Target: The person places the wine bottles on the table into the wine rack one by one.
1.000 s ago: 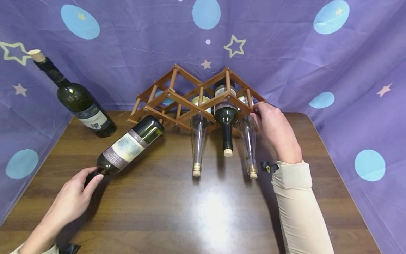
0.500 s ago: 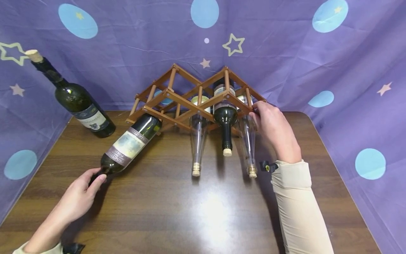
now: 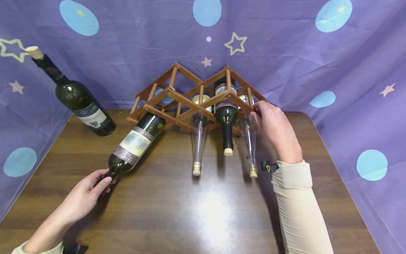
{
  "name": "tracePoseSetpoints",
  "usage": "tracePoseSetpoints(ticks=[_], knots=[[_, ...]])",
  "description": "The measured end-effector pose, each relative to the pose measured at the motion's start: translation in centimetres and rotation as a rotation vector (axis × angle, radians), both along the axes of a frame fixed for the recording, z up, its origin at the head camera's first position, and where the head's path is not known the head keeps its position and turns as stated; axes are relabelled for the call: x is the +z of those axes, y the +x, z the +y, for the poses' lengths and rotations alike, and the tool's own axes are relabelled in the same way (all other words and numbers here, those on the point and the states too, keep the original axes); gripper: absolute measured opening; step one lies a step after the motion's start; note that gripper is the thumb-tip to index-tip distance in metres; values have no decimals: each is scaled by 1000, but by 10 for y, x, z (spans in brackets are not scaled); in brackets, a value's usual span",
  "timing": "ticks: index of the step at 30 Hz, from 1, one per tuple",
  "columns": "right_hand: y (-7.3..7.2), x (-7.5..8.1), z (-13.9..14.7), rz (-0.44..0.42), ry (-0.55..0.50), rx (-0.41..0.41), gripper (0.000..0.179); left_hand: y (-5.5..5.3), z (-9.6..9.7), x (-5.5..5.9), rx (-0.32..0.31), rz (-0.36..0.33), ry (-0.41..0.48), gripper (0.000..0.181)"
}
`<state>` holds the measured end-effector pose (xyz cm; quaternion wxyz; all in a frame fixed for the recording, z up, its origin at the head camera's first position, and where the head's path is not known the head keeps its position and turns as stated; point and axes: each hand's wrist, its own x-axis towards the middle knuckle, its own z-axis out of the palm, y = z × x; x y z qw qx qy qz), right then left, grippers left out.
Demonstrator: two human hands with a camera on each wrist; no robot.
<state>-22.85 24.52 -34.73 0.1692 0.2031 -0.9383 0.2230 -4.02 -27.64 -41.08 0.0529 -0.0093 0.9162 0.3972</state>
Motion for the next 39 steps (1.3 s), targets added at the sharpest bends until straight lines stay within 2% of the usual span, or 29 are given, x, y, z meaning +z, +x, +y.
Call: tracePoseSetpoints(ticks=[6, 10, 12, 18, 22, 28, 39], knots=[[0, 0, 0, 8, 3, 1, 15, 1, 7, 5, -31, -12, 113, 35], [0, 0, -1, 2, 3, 3, 15, -2, 12, 9, -14, -106, 237, 40], [0, -1, 0, -1, 5, 3, 15, -5, 15, 9, -22, -132, 265, 43], [0, -1, 0, -17, -1, 0, 16, -14, 23, 10, -78, -118, 290, 44], [0, -1, 0, -17, -4, -1, 16, -20, 29, 11, -82, -148, 350, 45], [0, 0, 0, -17, -4, -4, 16, -27, 37, 9, -76, -186, 390, 47], [0, 0, -1, -20, -4, 0, 17, -41, 52, 9, -93, -178, 459, 43]])
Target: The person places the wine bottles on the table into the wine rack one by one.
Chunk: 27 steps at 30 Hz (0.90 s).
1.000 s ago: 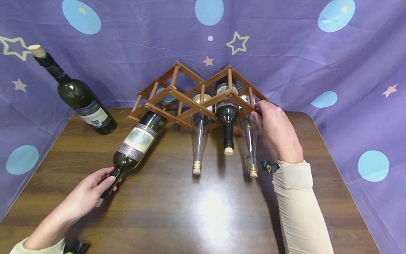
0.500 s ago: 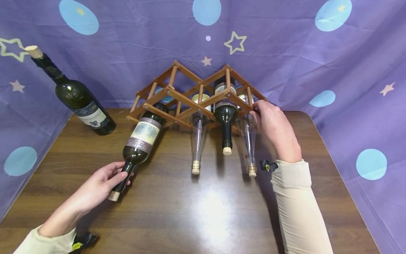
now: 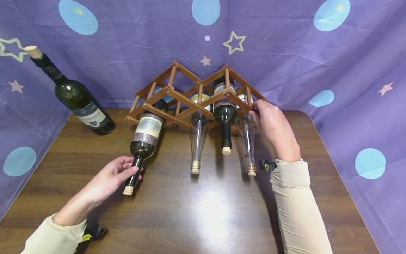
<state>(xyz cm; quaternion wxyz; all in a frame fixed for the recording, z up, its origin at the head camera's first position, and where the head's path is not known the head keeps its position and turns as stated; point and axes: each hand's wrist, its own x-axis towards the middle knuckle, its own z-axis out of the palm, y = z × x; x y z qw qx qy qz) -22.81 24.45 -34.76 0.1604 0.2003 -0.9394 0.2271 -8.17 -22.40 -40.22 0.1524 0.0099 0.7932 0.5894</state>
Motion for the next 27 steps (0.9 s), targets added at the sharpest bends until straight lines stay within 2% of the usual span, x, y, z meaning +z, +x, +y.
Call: tracePoseSetpoints(ticks=[14, 27], knots=[[-1, 0, 0, 13, 9, 8, 18, -21, 11, 0, 46, -16, 122, 46], [-1, -2, 1, 56, 8, 20, 15, -39, 16, 5, 83, -19, 180, 44]])
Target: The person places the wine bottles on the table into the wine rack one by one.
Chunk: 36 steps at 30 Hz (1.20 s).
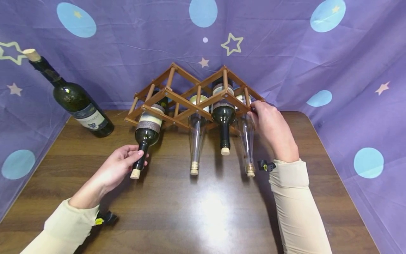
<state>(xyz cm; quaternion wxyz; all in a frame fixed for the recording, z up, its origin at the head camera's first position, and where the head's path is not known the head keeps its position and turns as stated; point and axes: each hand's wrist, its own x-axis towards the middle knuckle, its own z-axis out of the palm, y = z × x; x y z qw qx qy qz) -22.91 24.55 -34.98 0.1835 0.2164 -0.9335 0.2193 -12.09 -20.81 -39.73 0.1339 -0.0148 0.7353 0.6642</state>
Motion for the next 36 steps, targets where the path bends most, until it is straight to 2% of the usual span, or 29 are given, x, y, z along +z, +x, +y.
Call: tracePoseSetpoints(ticks=[14, 24, 36], knots=[[0, 0, -1, -11, 2, -3, 16, -10, 2, 2, 36, -15, 35, 44], [0, 1, -1, 0, -9, -4, 14, -20, 2, 2, 36, -50, 64, 52], [0, 0, 0, -7, 1, -6, 14, -27, 2, 0, 33, -70, 98, 51]])
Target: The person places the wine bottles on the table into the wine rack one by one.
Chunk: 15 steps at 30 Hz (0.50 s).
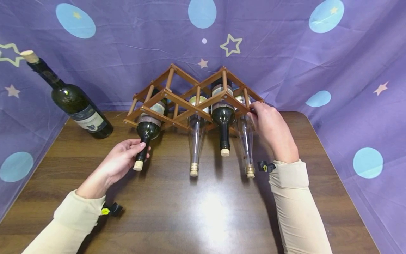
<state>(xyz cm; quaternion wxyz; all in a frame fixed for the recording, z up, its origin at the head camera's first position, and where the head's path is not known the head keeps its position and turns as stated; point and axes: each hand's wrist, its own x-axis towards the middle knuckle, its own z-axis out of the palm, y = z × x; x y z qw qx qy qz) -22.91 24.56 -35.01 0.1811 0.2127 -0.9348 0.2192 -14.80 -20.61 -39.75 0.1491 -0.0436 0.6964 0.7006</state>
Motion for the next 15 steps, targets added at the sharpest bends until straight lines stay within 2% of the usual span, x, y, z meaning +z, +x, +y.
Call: tracePoseSetpoints(ticks=[15], knots=[[1, 1, 0, -10, -3, 2, 15, -3, 1, 2, 8, -6, 12, 44]])
